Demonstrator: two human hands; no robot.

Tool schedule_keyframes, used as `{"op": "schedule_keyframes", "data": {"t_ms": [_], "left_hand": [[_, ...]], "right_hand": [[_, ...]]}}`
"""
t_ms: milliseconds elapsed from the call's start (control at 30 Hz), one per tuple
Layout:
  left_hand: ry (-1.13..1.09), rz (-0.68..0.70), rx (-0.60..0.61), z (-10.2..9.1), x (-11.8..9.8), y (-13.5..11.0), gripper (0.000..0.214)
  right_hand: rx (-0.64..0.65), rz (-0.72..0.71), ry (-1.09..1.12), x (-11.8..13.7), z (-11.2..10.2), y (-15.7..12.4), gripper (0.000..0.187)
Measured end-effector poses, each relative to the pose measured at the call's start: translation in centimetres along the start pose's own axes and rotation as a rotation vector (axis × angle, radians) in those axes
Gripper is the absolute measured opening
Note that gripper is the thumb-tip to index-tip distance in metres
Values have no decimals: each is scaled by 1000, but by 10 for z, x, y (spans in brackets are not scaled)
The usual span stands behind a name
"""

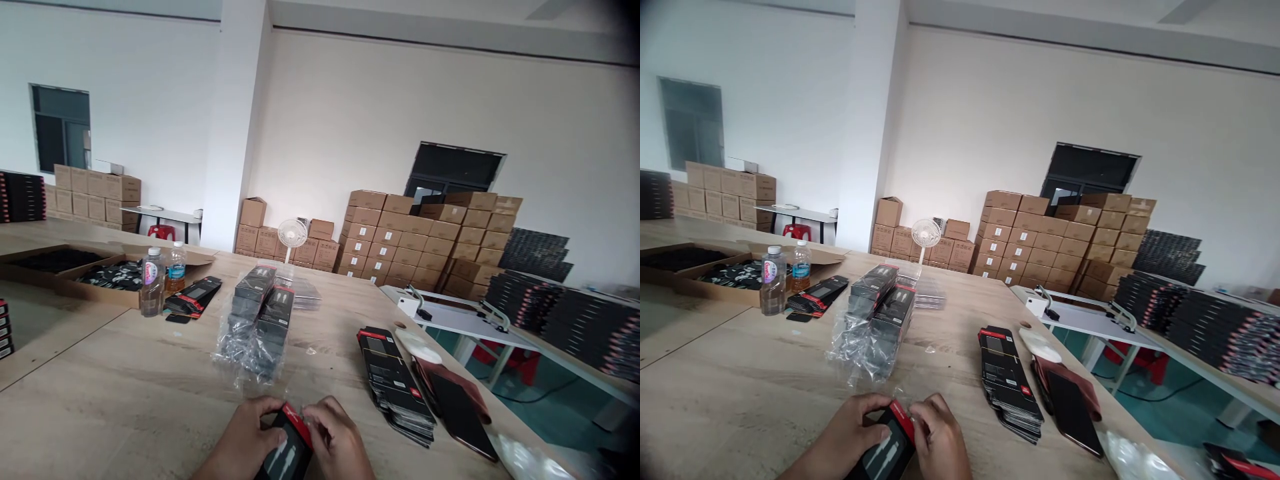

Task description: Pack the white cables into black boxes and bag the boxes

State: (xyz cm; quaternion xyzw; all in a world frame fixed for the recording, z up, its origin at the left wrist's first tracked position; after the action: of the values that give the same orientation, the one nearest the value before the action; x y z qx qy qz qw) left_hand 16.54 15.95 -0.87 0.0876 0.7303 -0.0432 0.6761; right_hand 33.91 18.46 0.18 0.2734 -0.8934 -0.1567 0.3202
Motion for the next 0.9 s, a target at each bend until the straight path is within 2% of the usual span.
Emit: {"op": "schedule_keyframes", "data": {"t_ms": [100,200,333,567,733,900], "left_hand": [[-5,-29,-35,1,4,1,39],[-4,-8,-54,3,5,2,36],[-39,-5,-60,5,8,5,34],[-73,-6,-134,2,12,9,36],[-66,1,-146,2,9,9,36],[-61,-18,-196,3,17,13,39]], "right_hand": [[-56,173,-102,-16,-1,-1,15],[-79,286,-49,-30,-1,-1,17],[-105,268,33,-36,3,-1,14],[-21,237,155,-32,12,0,12],[-23,233,247,-27,3,4,13],[36,225,280,-23,-7,7,15]]}}
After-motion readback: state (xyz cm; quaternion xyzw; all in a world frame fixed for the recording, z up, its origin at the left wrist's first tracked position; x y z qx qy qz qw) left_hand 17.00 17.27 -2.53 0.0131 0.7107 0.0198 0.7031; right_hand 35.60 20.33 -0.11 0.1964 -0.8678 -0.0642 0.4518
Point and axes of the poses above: each hand's wrist, its own y-axis towards the middle knuckle, its own z-axis out of the palm, x = y × z, the point moved 3 cm from there along y, towards the middle knuckle
